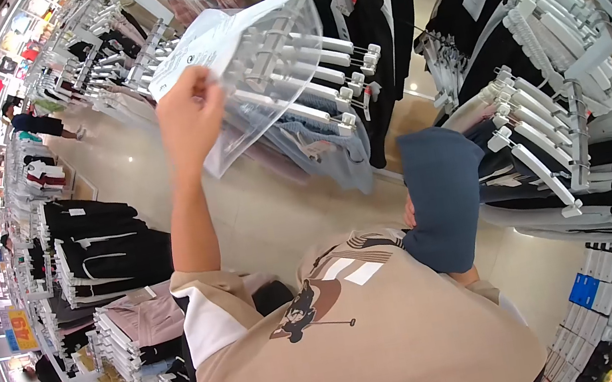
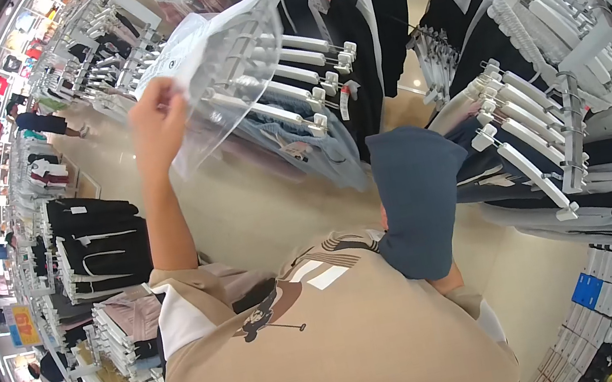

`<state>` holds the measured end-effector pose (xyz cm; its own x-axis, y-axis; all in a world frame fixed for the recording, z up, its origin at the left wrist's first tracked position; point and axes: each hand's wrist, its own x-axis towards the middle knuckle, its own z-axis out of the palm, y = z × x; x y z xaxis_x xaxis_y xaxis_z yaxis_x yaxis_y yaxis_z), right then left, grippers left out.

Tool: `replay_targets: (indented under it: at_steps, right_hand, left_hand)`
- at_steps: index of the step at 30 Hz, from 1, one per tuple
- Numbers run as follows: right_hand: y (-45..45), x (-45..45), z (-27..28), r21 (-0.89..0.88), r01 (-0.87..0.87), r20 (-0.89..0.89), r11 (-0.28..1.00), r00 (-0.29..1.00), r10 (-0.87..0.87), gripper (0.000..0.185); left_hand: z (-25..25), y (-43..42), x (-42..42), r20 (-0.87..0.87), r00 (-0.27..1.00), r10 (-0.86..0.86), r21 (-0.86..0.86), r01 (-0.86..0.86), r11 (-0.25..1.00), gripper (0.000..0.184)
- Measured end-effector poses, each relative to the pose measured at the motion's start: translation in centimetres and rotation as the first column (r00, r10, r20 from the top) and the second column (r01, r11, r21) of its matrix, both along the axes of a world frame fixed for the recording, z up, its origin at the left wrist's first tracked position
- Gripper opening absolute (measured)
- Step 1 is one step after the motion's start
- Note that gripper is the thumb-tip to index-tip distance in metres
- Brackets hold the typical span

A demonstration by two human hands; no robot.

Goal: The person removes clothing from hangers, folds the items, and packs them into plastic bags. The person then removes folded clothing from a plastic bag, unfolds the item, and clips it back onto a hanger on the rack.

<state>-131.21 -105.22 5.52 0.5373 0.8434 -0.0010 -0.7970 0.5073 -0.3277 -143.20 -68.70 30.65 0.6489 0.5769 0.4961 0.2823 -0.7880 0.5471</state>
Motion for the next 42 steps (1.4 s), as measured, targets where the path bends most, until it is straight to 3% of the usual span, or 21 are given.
replay_targets:
  at_steps: [1, 3, 5, 8, 11, 12, 14, 16, 17, 21, 24, 28, 32, 34, 37, 40, 42]
  right_hand:
    - [0.3, 0.4, 0.1, 0.0, 0.005, -0.002, 1.0, 1.0, -0.005, 0.04]
    - [0.8, 1.0, 0.3, -0.001, -0.006, -0.017, 1.0, 1.0, 0.006, 0.041]
    - [1.3, 1.3, 0.5, -0.007, -0.02, -0.018, 1.0, 1.0, 0.02, 0.042]
    - [2.1, 1.3, 0.5, -0.03, -0.053, -0.026, 0.998, 0.998, 0.052, 0.044]
    - [2.9, 1.1, 0.5, -0.064, -0.094, -0.025, 0.994, 0.995, 0.093, 0.046]
    - [3.2, 1.1, 0.4, -0.073, -0.112, -0.026, 0.991, 0.993, 0.111, 0.047]
    - [3.7, 0.9, 0.5, -0.102, -0.142, -0.022, 0.985, 0.99, 0.14, 0.048]
    - [4.2, 0.8, 0.7, -0.13, -0.182, -0.013, 0.975, 0.983, 0.182, 0.05]
    - [4.3, 0.7, 0.7, -0.147, -0.209, -0.007, 0.967, 0.978, 0.21, 0.05]
    - [4.5, -0.6, 0.8, -0.249, -0.337, 0.009, 0.908, 0.937, 0.35, 0.053]
    - [4.2, -1.4, 1.6, -0.336, -0.428, 0.044, 0.839, 0.883, 0.468, 0.055]
    - [4.7, -2.2, 3.2, -0.495, -0.525, 0.1, 0.692, 0.757, 0.646, 0.058]
    - [6.6, -3.3, 4.8, -0.672, -0.531, 0.105, 0.517, 0.622, 0.776, 0.061]
    - [8.1, -4.0, 4.9, -0.763, -0.469, 0.125, 0.445, 0.568, 0.813, 0.062]
    - [9.6, -4.6, 4.8, -0.831, -0.293, 0.308, 0.474, 0.467, 0.829, 0.069]
    - [10.3, -4.3, 5.2, -0.822, -0.259, 0.469, 0.508, 0.198, 0.861, 0.074]
    - [11.8, -4.8, 5.9, -0.877, -0.314, 0.373, 0.364, 0.035, 0.927, 0.074]
  left_hand:
    - [0.1, 0.2, -1.5, 0.027, 0.998, 0.058, -0.022, -0.057, 0.998, 0.012]
    - [-0.9, 1.7, -5.7, 0.062, 0.998, 0.006, -0.171, 0.005, 0.985, 0.011]
    - [-1.3, 1.2, -9.6, 0.11, 0.994, 0.014, -0.199, 0.009, 0.98, 0.011]
    - [-2.3, -1.0, -15.7, 0.111, 0.989, 0.101, -0.446, -0.041, 0.894, 0.008]
    - [-3.7, -4.4, -19.5, 0.131, 0.991, 0.004, -0.475, 0.059, 0.878, 0.01]
    - [-4.8, -5.1, -20.8, 0.059, 0.995, -0.075, -0.402, 0.092, 0.911, 0.016]
    - [-6.5, -6.2, -23.0, -0.031, 0.966, -0.257, -0.591, 0.189, 0.784, 0.019]
    - [-8.9, -7.2, -24.2, -0.132, 0.953, -0.275, -0.715, 0.101, 0.692, 0.018]
    - [-10.6, -8.5, -23.9, -0.145, 0.976, -0.161, -0.738, 0.002, 0.675, 0.019]
    - [-17.9, -11.1, -22.6, -0.283, 0.958, 0.05, -0.621, -0.222, 0.752, 0.03]
    - [-19.7, -11.8, -21.9, -0.407, 0.913, 0.012, -0.581, -0.268, 0.769, 0.032]
    - [-20.8, -12.0, -20.1, -0.425, 0.901, 0.09, -0.604, -0.356, 0.713, 0.041]
    - [-20.7, -11.8, -18.5, -0.434, 0.894, 0.107, -0.567, -0.363, 0.74, 0.044]
    - [-20.6, -11.3, -18.4, -0.437, 0.895, 0.09, -0.612, -0.369, 0.7, 0.044]
    - [-20.3, -10.6, -18.5, -0.397, 0.914, 0.085, -0.661, -0.349, 0.665, 0.044]
    - [-19.8, -10.0, -17.9, -0.373, 0.925, 0.07, -0.676, -0.323, 0.662, 0.041]
    - [-19.2, -10.3, -16.8, -0.36, 0.932, 0.044, -0.686, -0.297, 0.664, 0.037]
